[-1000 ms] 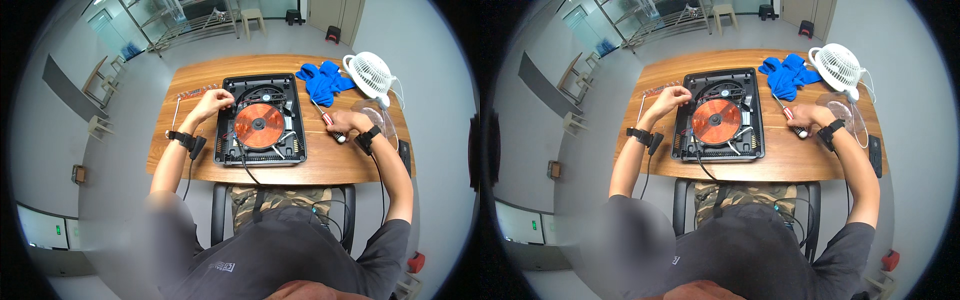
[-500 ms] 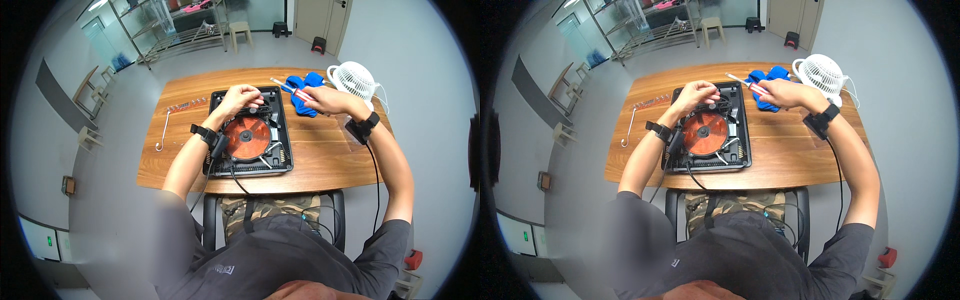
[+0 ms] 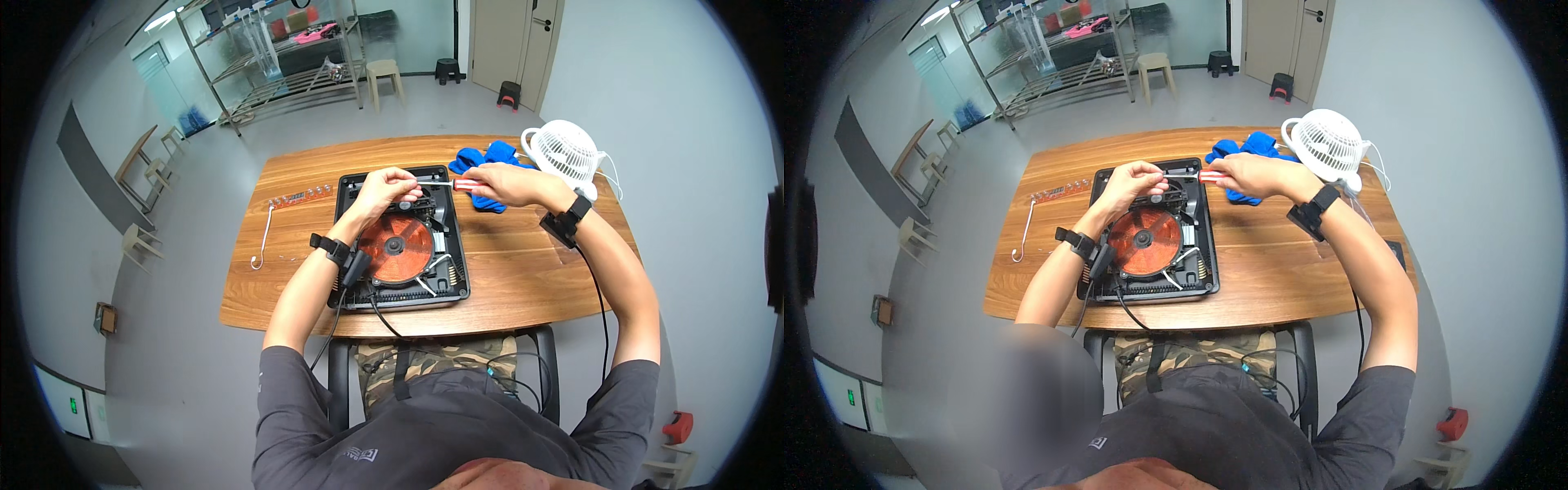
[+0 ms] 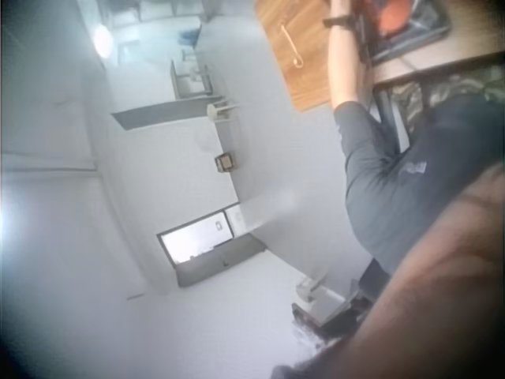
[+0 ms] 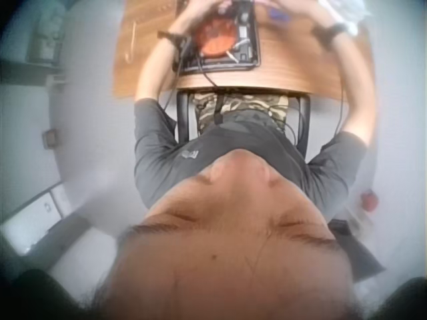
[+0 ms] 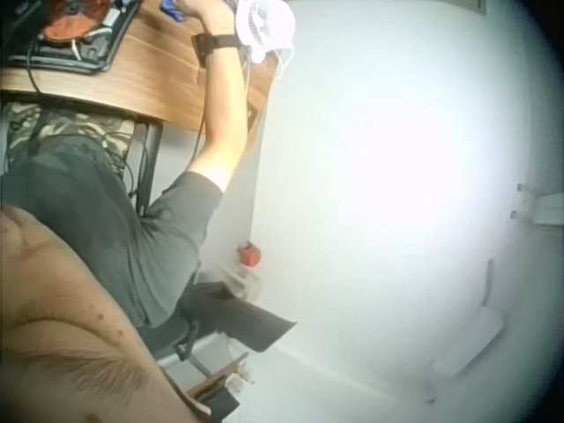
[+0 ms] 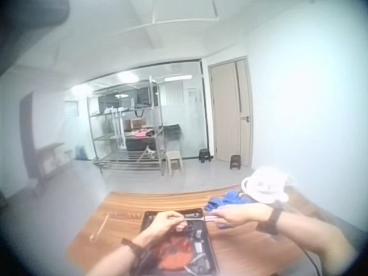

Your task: The person assembles an electronic device on a wooden table, using a screwdriver to secure components. They place a copper-colored circular part into the device housing, align it, and tighten screws to fasten it in place.

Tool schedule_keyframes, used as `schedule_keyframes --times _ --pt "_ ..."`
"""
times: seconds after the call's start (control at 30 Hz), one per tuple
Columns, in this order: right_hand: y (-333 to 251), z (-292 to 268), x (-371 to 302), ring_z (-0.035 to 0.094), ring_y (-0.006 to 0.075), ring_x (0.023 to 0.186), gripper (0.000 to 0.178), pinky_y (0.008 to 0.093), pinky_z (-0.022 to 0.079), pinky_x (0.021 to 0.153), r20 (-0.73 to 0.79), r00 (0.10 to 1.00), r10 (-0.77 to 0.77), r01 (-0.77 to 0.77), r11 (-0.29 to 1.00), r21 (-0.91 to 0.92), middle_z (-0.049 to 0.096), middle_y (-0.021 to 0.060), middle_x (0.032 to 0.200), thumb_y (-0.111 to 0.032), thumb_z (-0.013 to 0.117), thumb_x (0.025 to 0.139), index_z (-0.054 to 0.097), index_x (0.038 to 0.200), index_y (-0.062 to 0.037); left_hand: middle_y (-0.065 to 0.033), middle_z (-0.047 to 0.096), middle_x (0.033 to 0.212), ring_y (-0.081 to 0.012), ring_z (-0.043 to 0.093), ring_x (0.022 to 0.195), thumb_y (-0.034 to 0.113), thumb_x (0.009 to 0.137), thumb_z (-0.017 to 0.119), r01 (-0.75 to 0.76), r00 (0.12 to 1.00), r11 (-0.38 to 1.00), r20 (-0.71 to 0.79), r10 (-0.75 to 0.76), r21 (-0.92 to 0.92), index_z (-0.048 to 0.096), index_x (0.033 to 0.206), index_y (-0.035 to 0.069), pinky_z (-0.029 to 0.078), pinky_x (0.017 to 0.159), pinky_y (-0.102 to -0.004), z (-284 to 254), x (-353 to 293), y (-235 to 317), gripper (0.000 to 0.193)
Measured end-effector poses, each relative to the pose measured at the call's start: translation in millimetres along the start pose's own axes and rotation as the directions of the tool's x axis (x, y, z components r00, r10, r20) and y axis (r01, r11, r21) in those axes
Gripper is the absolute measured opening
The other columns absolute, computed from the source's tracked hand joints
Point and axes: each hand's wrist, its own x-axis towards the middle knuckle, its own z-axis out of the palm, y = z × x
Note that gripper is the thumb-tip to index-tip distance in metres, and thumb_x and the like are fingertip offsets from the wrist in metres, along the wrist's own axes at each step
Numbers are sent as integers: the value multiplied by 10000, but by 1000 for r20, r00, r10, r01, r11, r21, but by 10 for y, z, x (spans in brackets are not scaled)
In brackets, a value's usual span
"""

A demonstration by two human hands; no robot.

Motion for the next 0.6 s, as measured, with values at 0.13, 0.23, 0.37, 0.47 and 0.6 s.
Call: schedule_keyframes --times 0.13,0.23,0.37,0.47,0.6 --pt "27 -16 -54 678 367 978 368 460 527 820 -31 1000 1 -1 1000 -16 691 207 1039 -335 535 1078 594 1272 -28 -140 735 1065 -176 747 957 121 1004 698 5 1000 999 26 -4 -43 674 1135 -43 635 858 -263 22 15 23 211" --pt "80 -65 -73 671 331 974 403 434 516 832 -6 1000 4 -4 999 51 687 191 1068 -363 554 1074 593 1297 -29 -141 736 1069 -178 743 963 129 1010 691 33 999 999 24 -32 -42 673 1145 -47 633 864 -261 60 23 13 222" --pt "106 -119 -116 631 312 1103 494 406 498 948 7 1000 -17 16 997 71 644 185 1204 -328 677 999 548 1360 -16 -144 733 1080 -178 740 965 133 1015 685 68 998 995 20 -66 -70 670 1156 -55 630 880 -262 50 4 32 236" --pt "148 -185 -138 594 306 1190 581 393 463 1036 2 1000 -1 1 980 199 614 197 1257 -314 752 928 527 1365 -3 -144 731 1082 -179 739 966 134 1015 685 66 997 994 43 -62 -84 670 1157 -54 628 891 -267 59 24 32 236" --pt "44 -258 -156 635 93 775 429 258 496 556 -151 970 191 -111 900 422 662 67 1033 -298 770 945 572 1192 -10 -138 732 1082 -185 739 979 131 1009 692 34 998 993 54 -28 -117 674 1140 -43 627 895 -271 31 64 -10 218"
